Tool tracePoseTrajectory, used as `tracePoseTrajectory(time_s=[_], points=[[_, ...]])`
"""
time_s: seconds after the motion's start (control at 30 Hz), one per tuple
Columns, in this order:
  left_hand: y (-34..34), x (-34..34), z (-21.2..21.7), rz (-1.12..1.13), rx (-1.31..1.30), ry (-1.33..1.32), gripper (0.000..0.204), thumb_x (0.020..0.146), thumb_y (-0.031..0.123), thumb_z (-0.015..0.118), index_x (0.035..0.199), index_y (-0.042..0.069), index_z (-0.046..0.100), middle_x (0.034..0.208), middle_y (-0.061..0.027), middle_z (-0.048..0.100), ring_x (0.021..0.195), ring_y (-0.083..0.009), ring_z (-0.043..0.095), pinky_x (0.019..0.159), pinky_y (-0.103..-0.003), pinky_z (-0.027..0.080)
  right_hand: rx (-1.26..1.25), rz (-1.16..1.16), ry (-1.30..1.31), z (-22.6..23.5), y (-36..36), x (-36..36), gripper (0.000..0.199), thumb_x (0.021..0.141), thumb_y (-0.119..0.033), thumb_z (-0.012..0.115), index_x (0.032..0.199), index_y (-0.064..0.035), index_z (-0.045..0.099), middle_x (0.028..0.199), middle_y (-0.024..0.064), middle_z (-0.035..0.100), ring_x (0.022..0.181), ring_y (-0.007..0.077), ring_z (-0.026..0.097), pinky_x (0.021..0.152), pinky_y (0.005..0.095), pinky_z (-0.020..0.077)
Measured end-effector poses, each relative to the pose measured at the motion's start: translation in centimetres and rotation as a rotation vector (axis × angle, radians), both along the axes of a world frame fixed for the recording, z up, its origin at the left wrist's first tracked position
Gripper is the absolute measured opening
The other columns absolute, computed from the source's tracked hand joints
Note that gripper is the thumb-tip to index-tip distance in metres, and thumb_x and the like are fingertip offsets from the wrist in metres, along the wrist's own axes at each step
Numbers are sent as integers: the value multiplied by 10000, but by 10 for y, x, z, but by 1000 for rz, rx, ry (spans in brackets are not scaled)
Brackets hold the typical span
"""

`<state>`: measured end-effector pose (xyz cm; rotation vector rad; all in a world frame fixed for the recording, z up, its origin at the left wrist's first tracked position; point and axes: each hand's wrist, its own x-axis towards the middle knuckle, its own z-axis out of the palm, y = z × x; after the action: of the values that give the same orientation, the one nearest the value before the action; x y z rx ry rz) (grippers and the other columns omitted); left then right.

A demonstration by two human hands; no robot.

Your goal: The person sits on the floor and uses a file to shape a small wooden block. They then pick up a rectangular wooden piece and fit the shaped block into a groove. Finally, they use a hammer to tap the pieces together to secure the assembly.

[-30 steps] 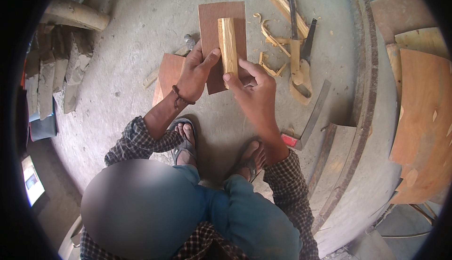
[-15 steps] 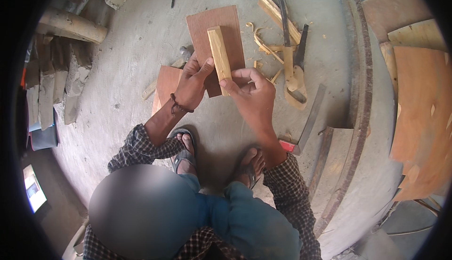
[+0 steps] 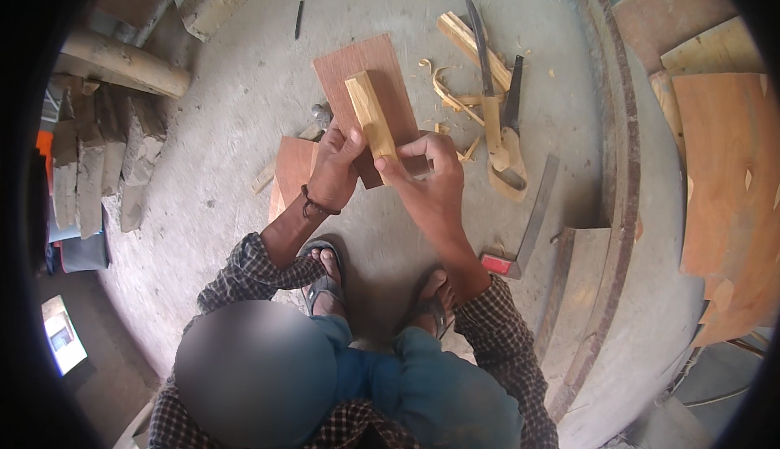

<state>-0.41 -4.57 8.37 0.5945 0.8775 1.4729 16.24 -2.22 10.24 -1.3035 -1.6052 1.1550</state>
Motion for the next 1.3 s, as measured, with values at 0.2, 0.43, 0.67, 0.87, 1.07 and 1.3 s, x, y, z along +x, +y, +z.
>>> tracePoseTrajectory(time_s=[0.2,0.43,0.67,0.87,1.07,1.3], points=[[3,5,4,34,-60,126,634,913,180,818,1412,13,463,1285,-117,656,1154,-175,655,968,-355,563,-12,65,-6,-4,3,7,316,835,-227,879,932,-15,666,927,58,692,859,171,671,771,331,537],[-2,2,3,104,-75,148,567,907,126,805,1375,6,508,1260,-94,670,1137,-158,652,974,-342,552,71,167,-7,-18,1,10,248,878,-112,830,1016,-9,651,1022,65,670,861,114,646,735,268,528],[-42,-32,-12,159,-349,159,639,868,179,835,1391,9,510,1236,-109,678,1116,-178,662,965,-348,552,-336,294,231,-40,-15,-26,567,823,-148,866,1170,-54,428,1093,86,564,1003,172,621,801,319,523],[-33,-71,51,247,-329,467,740,838,288,877,1419,16,508,1285,-100,663,1148,-195,653,1009,-372,528,-53,423,77,-10,40,-26,650,853,-233,826,1295,-44,389,1212,179,612,946,272,693,798,387,560],[-34,-148,197,393,-220,510,687,826,266,892,1374,37,548,1237,-79,676,1109,-173,663,995,-359,540,78,437,-62,194,138,-73,294,925,-140,729,1137,-3,578,939,99,695,841,185,689,747,321,556],[-90,-164,423,487,-378,505,750,812,302,898,1396,17,524,1232,-94,679,1117,-174,661,997,-366,545,171,526,-52,463,175,-147,99,953,-78,679,983,16,686,843,81,705,736,134,659,692,295,544]])
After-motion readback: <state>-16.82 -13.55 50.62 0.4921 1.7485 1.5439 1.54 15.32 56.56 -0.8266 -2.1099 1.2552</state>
